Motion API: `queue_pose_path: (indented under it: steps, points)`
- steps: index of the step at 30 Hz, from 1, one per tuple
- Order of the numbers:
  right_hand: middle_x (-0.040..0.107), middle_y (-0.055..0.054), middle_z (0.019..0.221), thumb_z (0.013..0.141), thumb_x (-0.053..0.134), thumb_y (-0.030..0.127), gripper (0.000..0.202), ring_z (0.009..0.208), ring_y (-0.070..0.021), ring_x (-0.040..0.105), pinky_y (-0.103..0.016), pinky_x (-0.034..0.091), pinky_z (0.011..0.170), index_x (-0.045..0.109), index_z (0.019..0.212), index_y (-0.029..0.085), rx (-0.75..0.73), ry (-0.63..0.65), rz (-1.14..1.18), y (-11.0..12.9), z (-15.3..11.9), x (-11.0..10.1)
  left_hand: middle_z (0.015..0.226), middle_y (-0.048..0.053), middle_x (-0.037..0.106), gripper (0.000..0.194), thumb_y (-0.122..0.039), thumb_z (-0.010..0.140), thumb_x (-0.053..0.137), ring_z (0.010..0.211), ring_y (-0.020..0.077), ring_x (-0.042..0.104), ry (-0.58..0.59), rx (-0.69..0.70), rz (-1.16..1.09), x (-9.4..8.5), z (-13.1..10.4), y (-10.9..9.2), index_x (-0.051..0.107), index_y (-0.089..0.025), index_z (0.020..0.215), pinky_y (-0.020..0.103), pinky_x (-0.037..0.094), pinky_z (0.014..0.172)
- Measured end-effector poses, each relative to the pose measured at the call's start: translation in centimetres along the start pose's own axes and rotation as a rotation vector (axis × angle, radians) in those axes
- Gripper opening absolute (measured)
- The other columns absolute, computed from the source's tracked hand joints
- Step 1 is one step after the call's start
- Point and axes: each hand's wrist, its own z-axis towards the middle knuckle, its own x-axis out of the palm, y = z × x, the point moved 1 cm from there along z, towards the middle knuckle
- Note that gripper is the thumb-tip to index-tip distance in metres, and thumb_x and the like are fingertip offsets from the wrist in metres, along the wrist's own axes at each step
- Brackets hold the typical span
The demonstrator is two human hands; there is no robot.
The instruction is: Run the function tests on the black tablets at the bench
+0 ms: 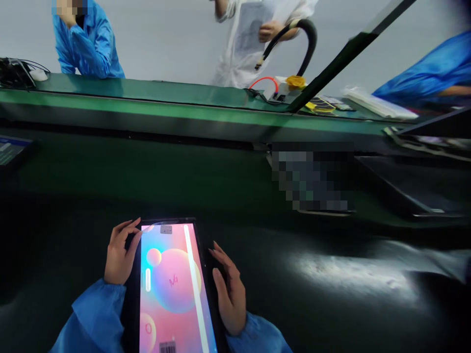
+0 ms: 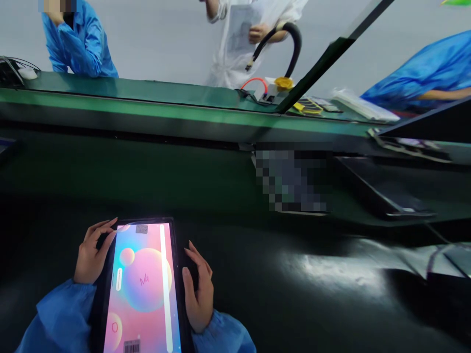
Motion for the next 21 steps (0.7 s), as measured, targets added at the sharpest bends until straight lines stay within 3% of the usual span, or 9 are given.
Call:
queue_pose_path:
  steps: [2, 5, 8, 12, 14, 18, 21]
  points:
    - [0.041, -0.012, 0.137, 0.102, 0.036, 0.037, 0.035, 0.122, -0.0328, 0.041, -0.051, 0.035, 0.093, 0.042, 0.133, 0.020, -0.109, 0.068, -0.101, 0.8, 0.2, -0.4, 0.114, 0.004, 0.065, 0.017, -0.037, 0.088, 0.050, 0.112, 0.0193, 0.054, -0.008, -0.004, -0.003, 0.0, 0.0, 0.1, 0.060, -0.025, 0.084, 0.040, 0.047, 0.096]
    - [0.030, -0.009, 0.145, 0.104, 0.028, 0.038, 0.038, 0.132, -0.0336, 0.026, -0.054, 0.011, 0.105, 0.040, 0.136, 0.022, -0.322, 0.209, -0.336, 3.4, -0.1, -0.4, 0.114, 0.003, 0.065, 0.017, -0.038, 0.088, 0.050, 0.112, 0.0195, 0.054, -0.008, -0.014, -0.009, 0.1, 0.0, 0.2, 0.060, -0.026, 0.083, 0.040, 0.047, 0.095]
    - [0.036, -0.005, 0.142, 0.106, 0.018, 0.046, 0.046, 0.132, -0.0298, 0.026, -0.053, -0.009, 0.108, 0.040, 0.138, 0.022, -0.477, 0.314, -0.445, 6.5, -1.3, 1.1, 0.115, 0.003, 0.065, 0.017, -0.039, 0.088, 0.050, 0.112, 0.0194, 0.054, -0.006, -0.017, -0.015, 0.2, 0.0, 0.3, 0.060, -0.026, 0.083, 0.040, 0.046, 0.098]
    - [0.047, 0.002, 0.132, 0.105, 0.007, 0.053, 0.055, 0.127, -0.0225, 0.037, -0.053, -0.009, 0.110, 0.033, 0.142, 0.022, -0.550, 0.228, -0.349, 8.9, -3.1, 3.9, 0.115, 0.002, 0.065, 0.018, -0.040, 0.088, 0.049, 0.112, 0.0202, 0.054, 0.002, -0.025, -0.019, 0.1, 0.1, 0.3, 0.060, -0.026, 0.083, 0.042, 0.044, 0.099]
    - [0.046, 0.004, 0.133, 0.105, 0.009, 0.054, 0.053, 0.127, -0.0206, 0.037, -0.051, -0.010, 0.111, 0.029, 0.144, 0.024, -0.559, 0.261, -0.337, 9.0, -3.4, 4.3, 0.115, 0.003, 0.065, 0.019, -0.041, 0.088, 0.049, 0.112, 0.0204, 0.054, 0.003, -0.031, -0.023, 0.1, 0.1, 0.4, 0.060, -0.026, 0.083, 0.042, 0.044, 0.099]
    - [0.045, 0.001, 0.133, 0.105, 0.014, 0.054, 0.052, 0.125, -0.0219, 0.040, -0.050, -0.015, 0.110, 0.020, 0.147, 0.023, -0.501, 0.312, -0.409, 8.2, -2.4, 2.3, 0.116, 0.003, 0.064, 0.019, -0.042, 0.087, 0.050, 0.112, 0.0202, 0.055, 0.007, -0.057, -0.038, 0.2, 0.1, 0.6, 0.060, -0.027, 0.082, 0.041, 0.046, 0.098]
    - [0.043, -0.005, 0.136, 0.107, 0.019, 0.044, 0.051, 0.125, -0.0262, 0.040, -0.052, -0.018, 0.107, 0.011, 0.149, 0.016, -0.482, 0.355, -0.516, 7.1, -1.4, 0.2, 0.117, 0.003, 0.063, 0.020, -0.043, 0.086, 0.050, 0.112, 0.0203, 0.056, 0.012, -0.078, -0.054, 0.1, -0.1, 0.7, 0.061, -0.027, 0.083, 0.041, 0.046, 0.097]
